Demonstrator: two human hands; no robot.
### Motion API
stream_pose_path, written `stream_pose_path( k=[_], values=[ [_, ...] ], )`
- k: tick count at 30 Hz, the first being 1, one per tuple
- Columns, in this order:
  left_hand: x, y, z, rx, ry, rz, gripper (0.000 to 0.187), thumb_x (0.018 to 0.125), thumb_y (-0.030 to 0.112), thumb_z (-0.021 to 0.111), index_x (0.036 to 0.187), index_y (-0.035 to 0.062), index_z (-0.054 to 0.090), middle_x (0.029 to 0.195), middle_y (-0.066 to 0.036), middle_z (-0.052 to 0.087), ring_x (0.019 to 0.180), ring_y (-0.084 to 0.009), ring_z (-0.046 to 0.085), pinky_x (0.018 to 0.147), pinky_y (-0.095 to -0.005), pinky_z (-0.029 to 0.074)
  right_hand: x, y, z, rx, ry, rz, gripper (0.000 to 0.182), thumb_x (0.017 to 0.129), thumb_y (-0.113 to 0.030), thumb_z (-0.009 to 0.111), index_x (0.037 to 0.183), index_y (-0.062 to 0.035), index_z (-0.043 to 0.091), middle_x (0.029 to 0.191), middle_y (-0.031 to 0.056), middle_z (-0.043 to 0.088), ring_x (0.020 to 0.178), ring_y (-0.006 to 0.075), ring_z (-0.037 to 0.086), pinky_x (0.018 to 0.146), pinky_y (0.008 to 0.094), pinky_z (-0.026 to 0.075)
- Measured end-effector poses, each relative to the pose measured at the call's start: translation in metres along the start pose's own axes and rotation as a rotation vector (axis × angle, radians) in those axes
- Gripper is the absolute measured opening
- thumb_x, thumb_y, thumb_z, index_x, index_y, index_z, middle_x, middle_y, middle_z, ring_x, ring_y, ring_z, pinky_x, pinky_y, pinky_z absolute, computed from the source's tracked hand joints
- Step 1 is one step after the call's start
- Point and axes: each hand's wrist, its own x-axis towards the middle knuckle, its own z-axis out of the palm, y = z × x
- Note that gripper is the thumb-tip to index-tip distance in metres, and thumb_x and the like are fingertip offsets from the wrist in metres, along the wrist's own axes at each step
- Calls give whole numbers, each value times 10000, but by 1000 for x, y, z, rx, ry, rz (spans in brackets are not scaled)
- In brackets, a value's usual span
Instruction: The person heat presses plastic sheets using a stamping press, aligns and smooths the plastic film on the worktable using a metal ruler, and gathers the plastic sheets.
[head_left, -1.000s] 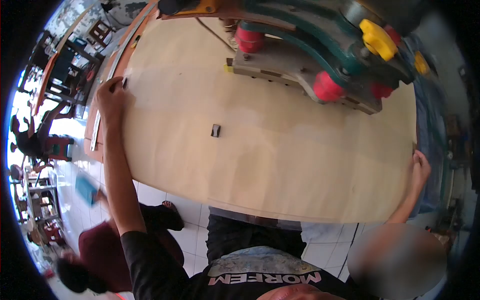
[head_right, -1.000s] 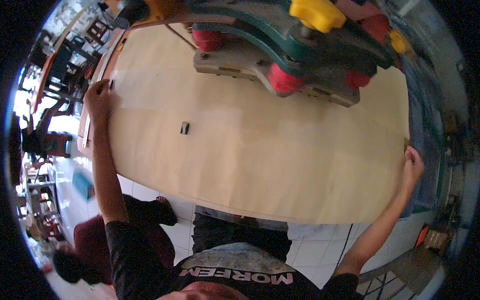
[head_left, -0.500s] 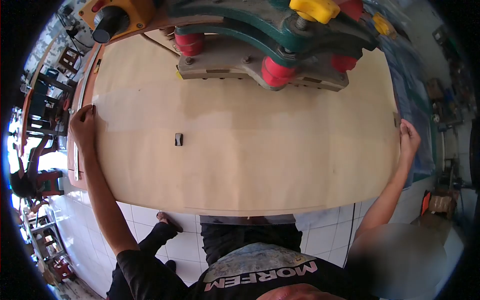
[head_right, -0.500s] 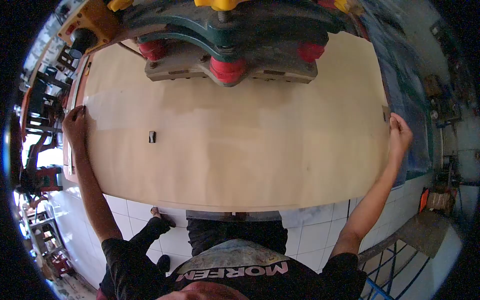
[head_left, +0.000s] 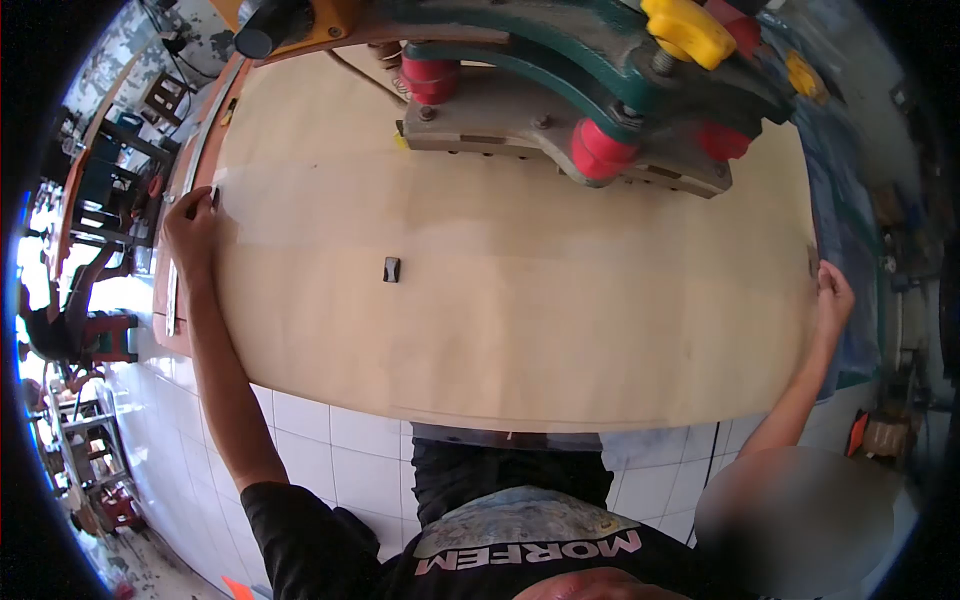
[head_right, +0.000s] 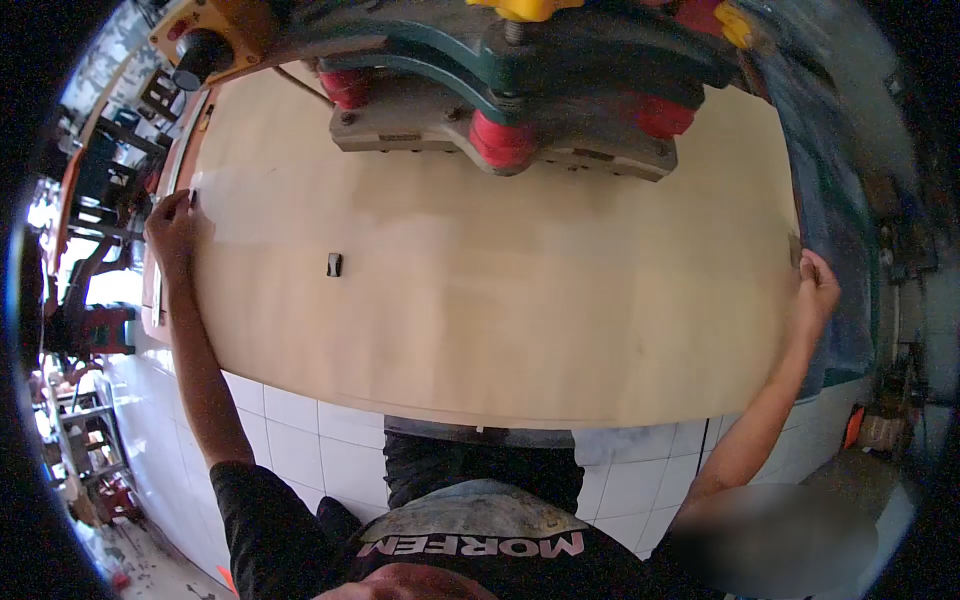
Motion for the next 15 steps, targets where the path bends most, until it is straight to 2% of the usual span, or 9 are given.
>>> stream_pose_path(
  k=[6, 9, 15],
  values=[
    [5, -14, 1, 1, 5, 38, 187, 814, 151, 641, 953, 60, 728, 813, -117, 707, 737, -184, 669, 698, -286, 495, 7, 14, -3, -18, -31, 30, 204, 899, -121, 618, 1034, 21, 676, 996, 84, 676, 903, 160, 608, 815, 267, 465],
    [4, -10, 1, -27, -9, -40, 187, 810, 142, 640, 952, 60, 728, 824, -113, 710, 742, -182, 672, 704, -286, 497, 9, 15, -3, -31, -38, 30, 209, 898, -133, 622, 1034, 16, 678, 1013, 87, 682, 925, 163, 612, 834, 271, 463],
    [1, 2, -2, 8, 1, -11, 189, 805, 132, 637, 951, 55, 730, 835, -113, 712, 748, -191, 674, 712, -288, 498, 9, 12, -2, -136, -46, -66, 211, 895, -134, 617, 1032, 13, 680, 1018, 94, 689, 940, 178, 621, 855, 289, 462]
  ],
)
